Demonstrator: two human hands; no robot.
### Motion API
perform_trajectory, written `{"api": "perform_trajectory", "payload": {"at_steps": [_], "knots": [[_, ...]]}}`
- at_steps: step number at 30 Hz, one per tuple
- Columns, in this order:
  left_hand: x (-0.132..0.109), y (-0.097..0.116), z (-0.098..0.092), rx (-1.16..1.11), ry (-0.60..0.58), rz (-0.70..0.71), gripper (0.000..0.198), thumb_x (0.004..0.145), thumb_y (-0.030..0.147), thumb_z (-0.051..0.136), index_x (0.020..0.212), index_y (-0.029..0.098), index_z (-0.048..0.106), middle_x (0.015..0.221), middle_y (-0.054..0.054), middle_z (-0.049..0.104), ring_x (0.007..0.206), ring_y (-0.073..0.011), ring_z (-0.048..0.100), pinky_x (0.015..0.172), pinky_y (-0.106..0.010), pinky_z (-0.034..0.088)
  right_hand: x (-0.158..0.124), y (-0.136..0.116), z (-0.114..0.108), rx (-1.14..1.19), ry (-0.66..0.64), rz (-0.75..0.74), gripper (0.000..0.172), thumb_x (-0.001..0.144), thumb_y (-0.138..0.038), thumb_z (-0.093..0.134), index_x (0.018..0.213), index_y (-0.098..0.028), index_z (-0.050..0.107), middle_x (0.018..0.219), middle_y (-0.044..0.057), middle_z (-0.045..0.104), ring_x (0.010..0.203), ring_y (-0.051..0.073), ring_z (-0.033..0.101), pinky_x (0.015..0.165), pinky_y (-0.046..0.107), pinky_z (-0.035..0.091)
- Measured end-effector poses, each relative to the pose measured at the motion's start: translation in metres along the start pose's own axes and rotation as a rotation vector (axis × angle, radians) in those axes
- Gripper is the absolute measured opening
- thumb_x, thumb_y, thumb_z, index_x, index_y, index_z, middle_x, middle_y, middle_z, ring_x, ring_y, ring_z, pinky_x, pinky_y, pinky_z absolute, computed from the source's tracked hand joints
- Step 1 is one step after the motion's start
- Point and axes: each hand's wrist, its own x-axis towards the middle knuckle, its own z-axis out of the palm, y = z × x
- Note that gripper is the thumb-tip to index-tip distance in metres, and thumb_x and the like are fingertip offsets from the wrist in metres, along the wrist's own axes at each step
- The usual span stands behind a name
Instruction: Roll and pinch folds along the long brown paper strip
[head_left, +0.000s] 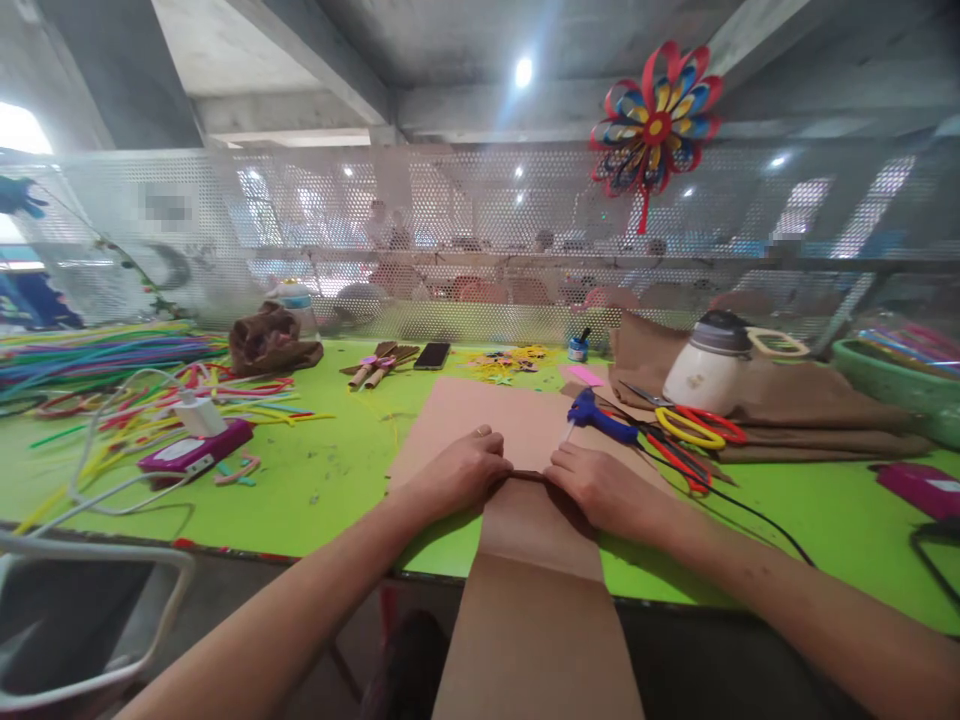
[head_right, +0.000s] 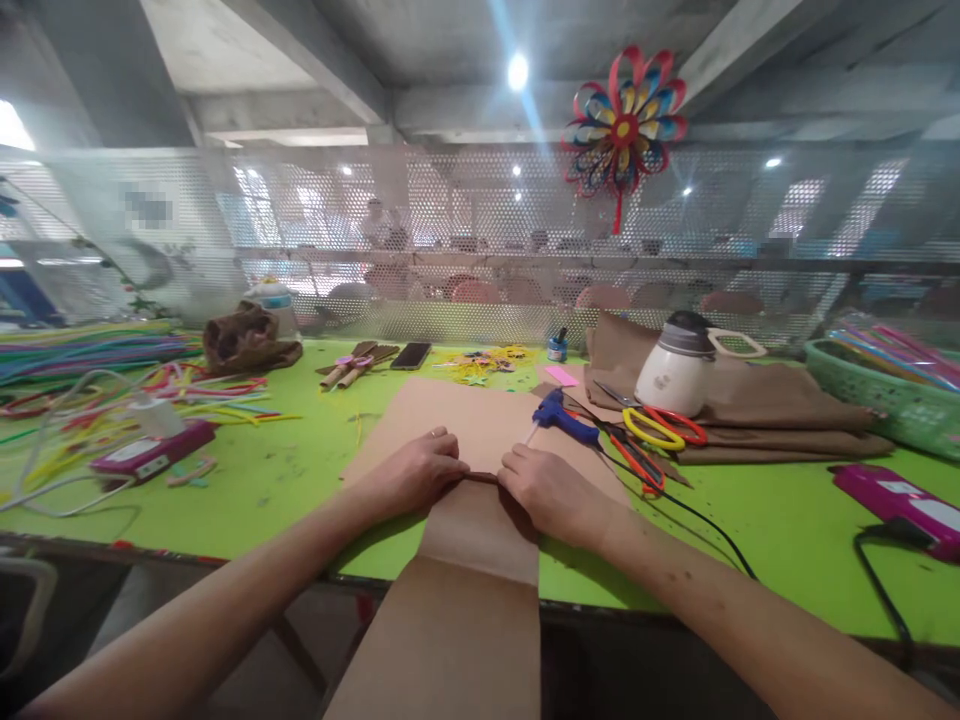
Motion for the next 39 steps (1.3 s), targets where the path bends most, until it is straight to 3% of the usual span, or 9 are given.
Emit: {"api": "perform_trajectory", "payload": {"at_steps": [11, 16, 21, 24, 28, 31, 34, 39], "knots": [[-0.004, 0.005, -0.002, 0.126, -0.027, 0.004, 0.024, 0.088, 0.018, 0.045, 0.072, 0.015, 0.062, 0.075, -0.006, 0.051, 0.076, -0.0178, 0.044, 0.070, -0.029, 0.036, 0.003, -0.003, -0.001, -0.131, -0.027, -0.098, 0.011, 0.086, -0.010, 0.049, 0.085, -0.012, 0.059, 0.082, 0.007, 0.057, 0.076, 0.019, 0.047, 0.066, 0.030, 0.037], [-0.002, 0.004, -0.004, 0.115, -0.028, -0.019, 0.031, 0.089, 0.021, 0.043, 0.066, 0.015, 0.062, 0.073, -0.006, 0.052, 0.071, -0.0161, 0.046, 0.069, -0.027, 0.036, 0.005, -0.004, 0.000, -0.218, -0.033, -0.130, 0.010, 0.085, -0.009, 0.050, 0.085, -0.011, 0.060, 0.081, 0.008, 0.057, 0.075, 0.020, 0.048, 0.064, 0.031, 0.038], [0.025, 0.000, -0.020, 0.000, -0.156, -0.082, 0.042, 0.092, 0.035, 0.039, 0.068, 0.014, 0.067, 0.071, -0.008, 0.060, 0.074, -0.0178, 0.053, 0.070, -0.027, 0.036, 0.008, -0.004, 0.001, -0.276, -0.045, -0.207, 0.013, 0.087, -0.012, 0.047, 0.084, -0.010, 0.060, 0.076, 0.008, 0.057, 0.072, 0.020, 0.047, 0.061, 0.031, 0.037], [0.049, 0.001, -0.028, -0.150, -0.267, -0.205, 0.046, 0.092, 0.037, 0.035, 0.074, 0.012, 0.069, 0.074, -0.009, 0.063, 0.062, -0.0151, 0.051, 0.062, -0.026, 0.035, 0.006, -0.005, -0.001, -0.255, 0.029, -0.179, 0.018, 0.089, -0.012, 0.043, 0.083, -0.010, 0.060, 0.077, 0.009, 0.057, 0.074, 0.020, 0.047, 0.063, 0.031, 0.038], [0.064, 0.002, -0.031, -0.280, -0.417, -0.242, 0.045, 0.089, 0.041, 0.038, 0.071, 0.012, 0.067, 0.061, -0.004, 0.061, 0.050, -0.0112, 0.043, 0.054, -0.024, 0.032, 0.002, -0.005, -0.005, -0.249, 0.141, -0.132, 0.019, 0.088, -0.008, 0.040, 0.089, -0.008, 0.059, 0.082, 0.011, 0.056, 0.076, 0.020, 0.046, 0.065, 0.032, 0.037], [0.060, -0.006, -0.028, -0.411, -0.413, -0.254, 0.042, 0.086, 0.042, 0.040, 0.071, 0.012, 0.064, 0.064, -0.002, 0.059, 0.053, -0.0103, 0.042, 0.054, -0.022, 0.031, 0.004, -0.003, -0.012, -0.270, 0.157, -0.098, 0.016, 0.084, -0.008, 0.044, 0.091, -0.007, 0.059, 0.080, 0.011, 0.055, 0.075, 0.021, 0.044, 0.065, 0.034, 0.036], [0.050, -0.017, -0.023, -0.559, -0.336, -0.256, 0.041, 0.085, 0.045, 0.041, 0.068, 0.013, 0.059, 0.065, 0.000, 0.055, 0.058, -0.0106, 0.041, 0.055, -0.022, 0.031, 0.011, -0.003, -0.018, -0.249, 0.132, -0.060, 0.019, 0.078, -0.010, 0.049, 0.095, -0.007, 0.058, 0.083, 0.012, 0.054, 0.078, 0.023, 0.043, 0.067, 0.035, 0.036], [0.036, -0.023, -0.018, -0.735, -0.291, -0.319, 0.044, 0.081, 0.054, 0.045, 0.068, 0.013, 0.056, 0.061, 0.002, 0.045, 0.057, -0.0101, 0.035, 0.054, -0.022, 0.029, 0.020, -0.006, -0.020, -0.040, 0.172, 0.045, 0.014, 0.079, -0.013, 0.051, 0.090, -0.011, 0.059, 0.087, 0.011, 0.056, 0.083, 0.021, 0.046, 0.074, 0.035, 0.039]]}}
